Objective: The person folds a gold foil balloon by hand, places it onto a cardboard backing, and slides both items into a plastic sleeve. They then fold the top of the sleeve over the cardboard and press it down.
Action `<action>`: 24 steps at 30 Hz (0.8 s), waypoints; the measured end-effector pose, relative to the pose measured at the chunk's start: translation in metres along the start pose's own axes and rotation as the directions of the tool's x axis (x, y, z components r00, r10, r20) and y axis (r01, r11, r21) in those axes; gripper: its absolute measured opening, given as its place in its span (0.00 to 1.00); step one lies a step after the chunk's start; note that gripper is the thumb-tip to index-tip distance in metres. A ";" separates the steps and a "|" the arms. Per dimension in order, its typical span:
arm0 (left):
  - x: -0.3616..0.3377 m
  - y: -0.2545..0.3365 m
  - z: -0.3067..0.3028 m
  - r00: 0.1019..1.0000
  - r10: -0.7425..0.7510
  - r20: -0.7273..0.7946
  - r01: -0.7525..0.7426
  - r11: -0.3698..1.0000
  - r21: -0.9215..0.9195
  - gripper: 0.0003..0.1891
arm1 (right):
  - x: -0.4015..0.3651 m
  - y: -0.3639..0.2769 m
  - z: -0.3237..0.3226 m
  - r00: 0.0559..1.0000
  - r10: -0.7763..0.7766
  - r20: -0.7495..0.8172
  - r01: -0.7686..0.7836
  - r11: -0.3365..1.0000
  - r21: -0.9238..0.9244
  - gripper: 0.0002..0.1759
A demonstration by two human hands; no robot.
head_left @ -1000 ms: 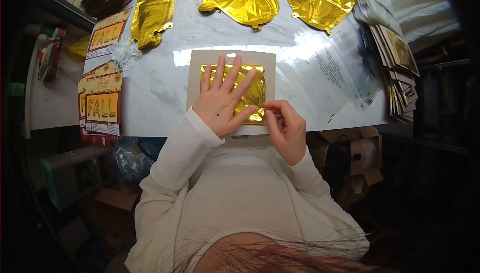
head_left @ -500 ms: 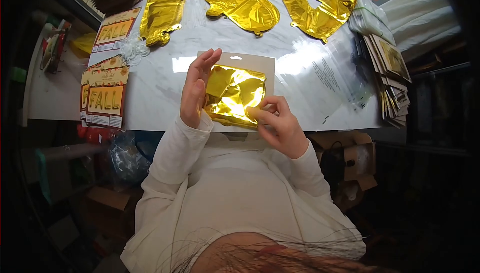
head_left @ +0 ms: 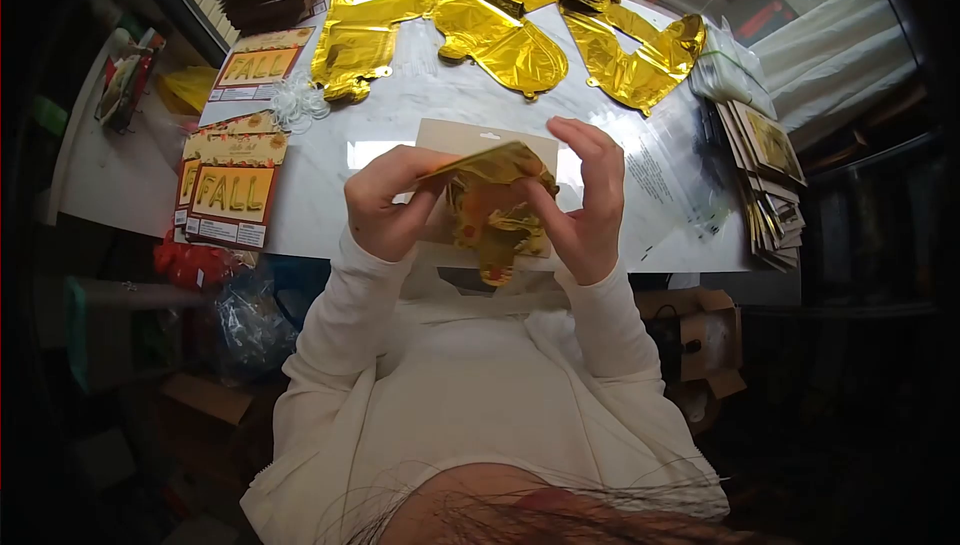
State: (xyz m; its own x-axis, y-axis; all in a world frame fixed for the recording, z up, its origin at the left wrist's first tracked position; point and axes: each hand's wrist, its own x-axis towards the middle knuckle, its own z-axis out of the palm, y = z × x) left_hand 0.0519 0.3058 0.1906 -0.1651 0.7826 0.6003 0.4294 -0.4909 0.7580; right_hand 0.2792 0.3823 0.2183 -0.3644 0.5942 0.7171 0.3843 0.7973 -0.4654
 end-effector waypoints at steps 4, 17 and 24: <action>0.000 0.005 -0.021 0.943 -0.302 -0.141 0.203 0.855 -0.476 0.09 | -0.021 0.012 0.011 0.863 0.428 0.270 -0.506 0.740 0.443 0.27; -0.038 -0.016 -0.006 0.812 -0.579 -0.077 0.583 0.811 0.054 0.37 | -0.018 0.072 -0.019 0.636 0.570 0.520 -0.671 0.741 0.008 0.18; -0.062 -0.020 -0.014 0.942 -0.221 0.253 0.118 0.923 0.366 0.27 | -0.022 0.032 -0.029 0.840 0.138 0.524 -0.100 0.990 -0.101 0.27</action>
State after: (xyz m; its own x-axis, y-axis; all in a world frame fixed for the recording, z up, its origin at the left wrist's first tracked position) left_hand 0.0410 0.2617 0.1423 -0.0252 0.9424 0.3334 0.7018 -0.2209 0.6773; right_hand 0.3242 0.3913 0.2026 -0.6977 0.6651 0.2661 0.5025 0.7192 -0.4798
